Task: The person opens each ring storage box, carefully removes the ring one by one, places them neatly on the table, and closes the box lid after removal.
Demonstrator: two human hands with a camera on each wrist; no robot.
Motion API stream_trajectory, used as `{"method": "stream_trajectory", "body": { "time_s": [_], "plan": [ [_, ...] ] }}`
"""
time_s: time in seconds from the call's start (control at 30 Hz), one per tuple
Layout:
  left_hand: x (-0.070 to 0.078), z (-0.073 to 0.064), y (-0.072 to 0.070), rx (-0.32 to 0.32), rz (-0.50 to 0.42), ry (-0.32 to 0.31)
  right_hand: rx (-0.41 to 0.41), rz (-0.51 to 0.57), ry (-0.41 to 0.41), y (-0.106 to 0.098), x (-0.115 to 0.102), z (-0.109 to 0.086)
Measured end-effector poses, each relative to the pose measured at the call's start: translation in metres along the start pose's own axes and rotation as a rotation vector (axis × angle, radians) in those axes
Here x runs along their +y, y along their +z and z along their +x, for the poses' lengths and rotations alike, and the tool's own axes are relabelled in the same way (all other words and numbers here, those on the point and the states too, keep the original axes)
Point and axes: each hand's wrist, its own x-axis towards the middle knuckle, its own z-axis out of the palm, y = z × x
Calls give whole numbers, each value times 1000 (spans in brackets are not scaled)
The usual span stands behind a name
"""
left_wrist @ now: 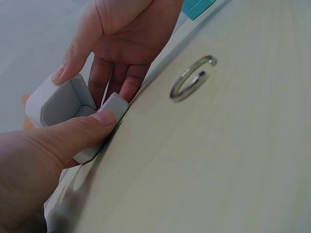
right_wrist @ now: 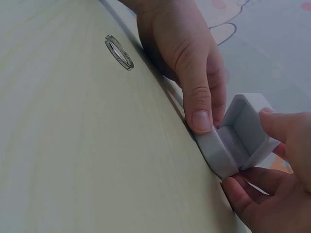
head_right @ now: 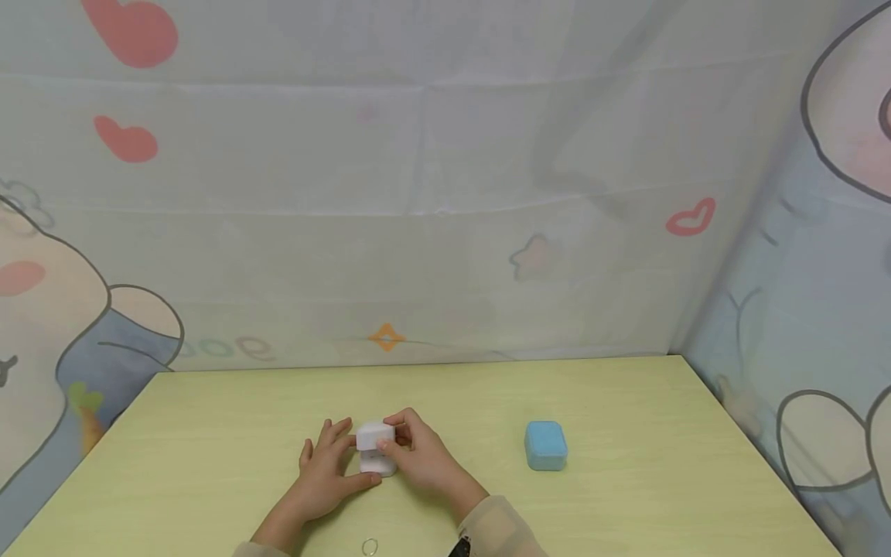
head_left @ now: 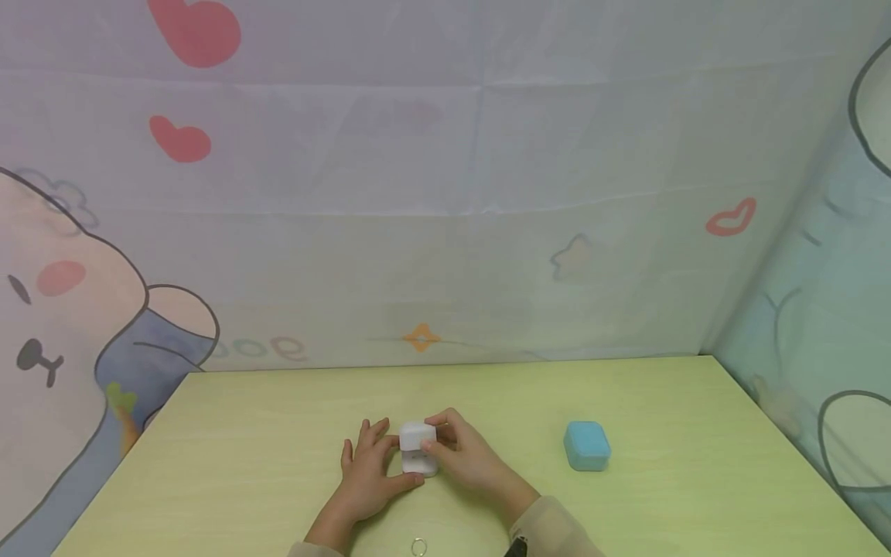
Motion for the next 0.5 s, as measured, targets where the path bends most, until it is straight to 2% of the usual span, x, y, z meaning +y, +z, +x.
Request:
{"method": "stream_trajectory", "body": {
  "time_s": [0.5],
  "plan": [
    [-3, 1, 1, -4, 12, 4, -1, -26, 0, 0, 0, -1]
  ]
}}
